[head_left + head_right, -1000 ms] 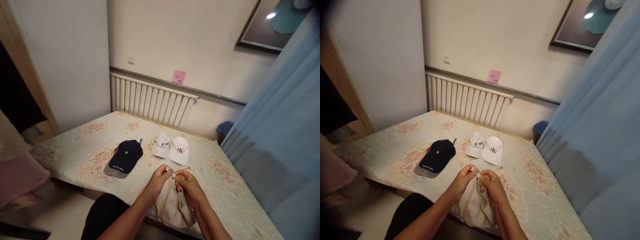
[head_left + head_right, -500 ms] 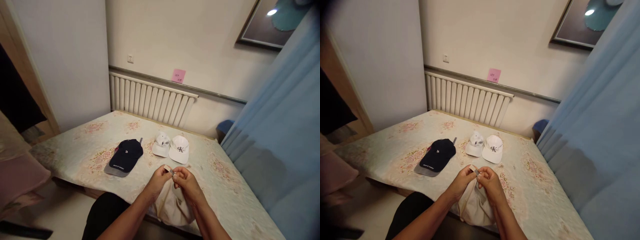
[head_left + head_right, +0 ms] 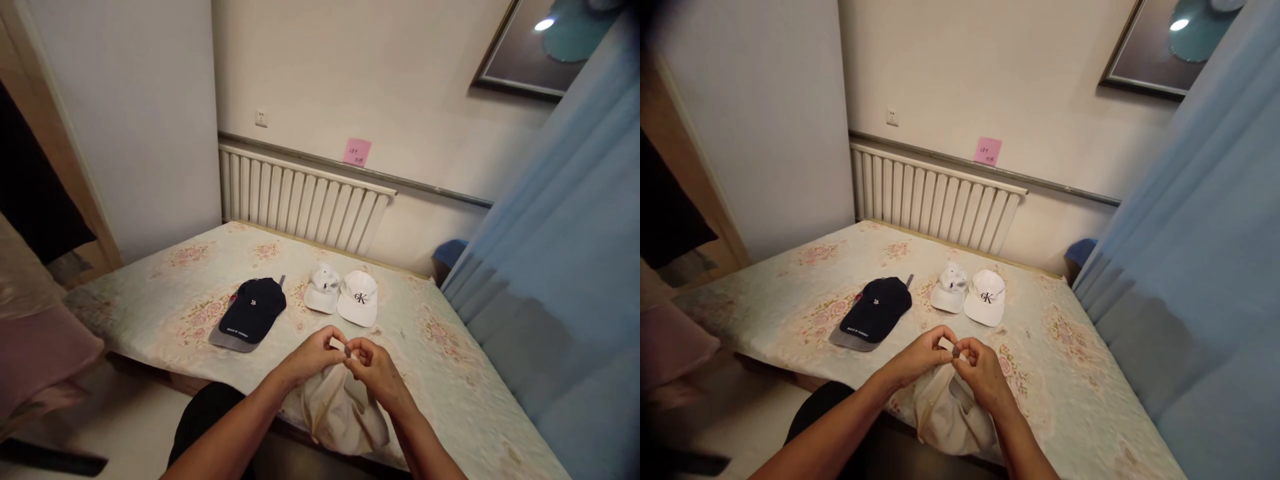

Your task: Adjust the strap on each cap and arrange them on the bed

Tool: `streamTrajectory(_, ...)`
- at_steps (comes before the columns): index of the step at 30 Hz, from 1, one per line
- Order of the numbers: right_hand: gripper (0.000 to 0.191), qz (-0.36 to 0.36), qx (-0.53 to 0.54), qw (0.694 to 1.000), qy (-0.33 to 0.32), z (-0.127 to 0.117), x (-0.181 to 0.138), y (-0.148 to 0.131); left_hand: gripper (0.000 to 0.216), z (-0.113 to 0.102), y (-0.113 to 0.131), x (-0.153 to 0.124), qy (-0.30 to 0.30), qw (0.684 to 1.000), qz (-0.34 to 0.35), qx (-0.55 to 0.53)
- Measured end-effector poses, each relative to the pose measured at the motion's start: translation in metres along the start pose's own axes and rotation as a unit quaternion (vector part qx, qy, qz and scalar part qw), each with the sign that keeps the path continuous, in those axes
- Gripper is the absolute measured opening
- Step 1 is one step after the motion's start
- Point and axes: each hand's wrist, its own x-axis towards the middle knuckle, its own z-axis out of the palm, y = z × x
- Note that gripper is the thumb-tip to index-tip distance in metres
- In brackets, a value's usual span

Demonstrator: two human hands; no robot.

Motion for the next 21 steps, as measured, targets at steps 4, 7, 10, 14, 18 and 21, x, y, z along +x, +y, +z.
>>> streamTrajectory(4, 0.013, -0.019, -0.024, 0.999, -0.009, -0.007, -0.003, -0.005, 0.026, -0.013, 0.011, 0.005, -0.066, 0.993, -0.009, 0.092)
streamTrajectory(7, 0.015, -0.04, -0.051, 0.998, -0.021, -0.012, -0.004, -0.013, 0.027, -0.014, 0.018, 0.01, -0.1, 0.987, -0.005, 0.129)
streamTrajectory(10, 0.015, -0.051, -0.074, 0.995, -0.036, -0.018, -0.005, -0.021, 0.028, -0.011, 0.023, 0.01, -0.132, 0.987, -0.018, 0.088)
streamTrajectory(14, 0.015, -0.048, -0.085, 0.995, -0.032, -0.026, -0.006, -0.023, 0.027, -0.009, 0.028, 0.003, -0.132, 0.991, -0.015, 0.002)
streamTrajectory(18, 0.014, -0.048, -0.106, 0.993, -0.014, -0.031, -0.006, -0.021, 0.02, -0.006, 0.032, -0.002, -0.111, 0.994, -0.005, 0.025)
streamTrajectory(21, 0.013, -0.053, -0.112, 0.992, -0.009, -0.031, -0.007, -0.024, 0.024, 0.001, 0.037, -0.003, -0.108, 0.99, 0.001, 0.093)
